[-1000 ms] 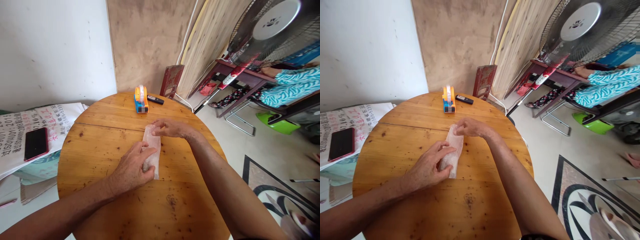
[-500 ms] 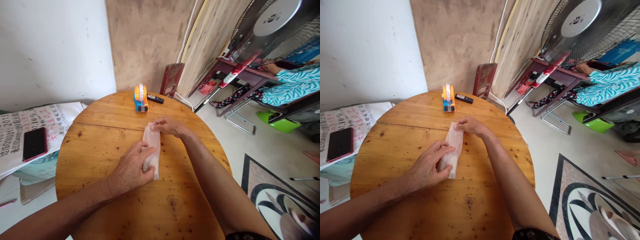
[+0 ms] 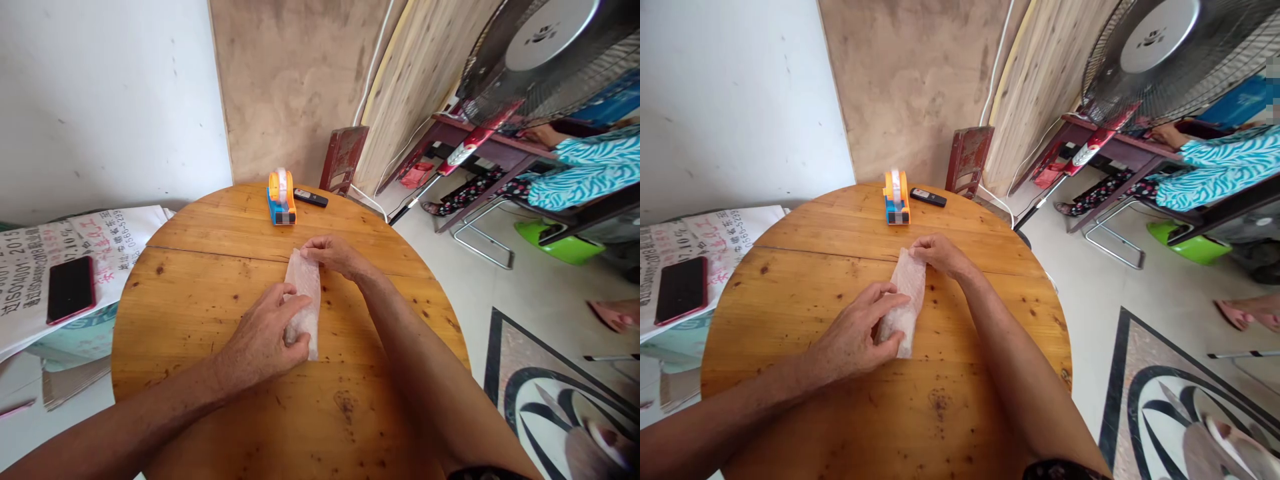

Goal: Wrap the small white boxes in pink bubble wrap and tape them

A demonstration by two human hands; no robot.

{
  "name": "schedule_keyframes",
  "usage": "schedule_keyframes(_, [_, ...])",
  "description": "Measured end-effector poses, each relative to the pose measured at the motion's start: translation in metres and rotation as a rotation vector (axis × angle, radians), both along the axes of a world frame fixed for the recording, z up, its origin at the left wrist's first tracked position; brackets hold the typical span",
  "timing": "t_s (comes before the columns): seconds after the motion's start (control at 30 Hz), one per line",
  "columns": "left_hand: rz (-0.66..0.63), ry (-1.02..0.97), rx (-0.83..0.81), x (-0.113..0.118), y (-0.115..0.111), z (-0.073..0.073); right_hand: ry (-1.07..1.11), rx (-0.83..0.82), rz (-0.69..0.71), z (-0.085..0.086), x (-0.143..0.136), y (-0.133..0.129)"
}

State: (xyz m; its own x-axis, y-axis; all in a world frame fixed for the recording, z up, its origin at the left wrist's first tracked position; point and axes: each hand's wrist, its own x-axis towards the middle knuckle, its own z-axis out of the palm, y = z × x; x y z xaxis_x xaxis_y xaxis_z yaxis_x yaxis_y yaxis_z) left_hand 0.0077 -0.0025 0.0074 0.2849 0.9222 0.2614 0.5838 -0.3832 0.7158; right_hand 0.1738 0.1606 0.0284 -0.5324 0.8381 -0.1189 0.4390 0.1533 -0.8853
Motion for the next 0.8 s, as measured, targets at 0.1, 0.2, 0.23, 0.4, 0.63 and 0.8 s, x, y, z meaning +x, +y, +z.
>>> schedule_keyframes(0.1, [-0.001, 0.003, 0.000, -0.001, -0.001, 0.002, 0.005, 0.032, -0.042, -0.007, -0.001, 0.001])
schedule_keyframes(0.2, [0.009, 0.046, 0.037, -0.002, -0.002, 0.003, 0.005, 0.069, -0.083, -0.013, 0.000, 0.002])
schedule_keyframes(0.23, [0.007, 0.076, 0.076, -0.003, -0.002, 0.004, 0.003, 0.083, -0.094, -0.016, 0.000, 0.002])
schedule_keyframes(0.4, [-0.079, 0.215, 0.291, -0.006, -0.002, 0.006, -0.019, 0.156, -0.132, -0.027, -0.001, 0.001])
schedule_keyframes(0.63, [-0.157, 0.170, 0.182, -0.006, 0.002, 0.005, -0.011, 0.215, -0.185, -0.026, -0.002, -0.006])
schedule_keyframes(0.8, [-0.151, 0.169, 0.164, -0.005, 0.002, 0.004, 0.047, 0.103, -0.113, -0.021, 0.002, -0.012])
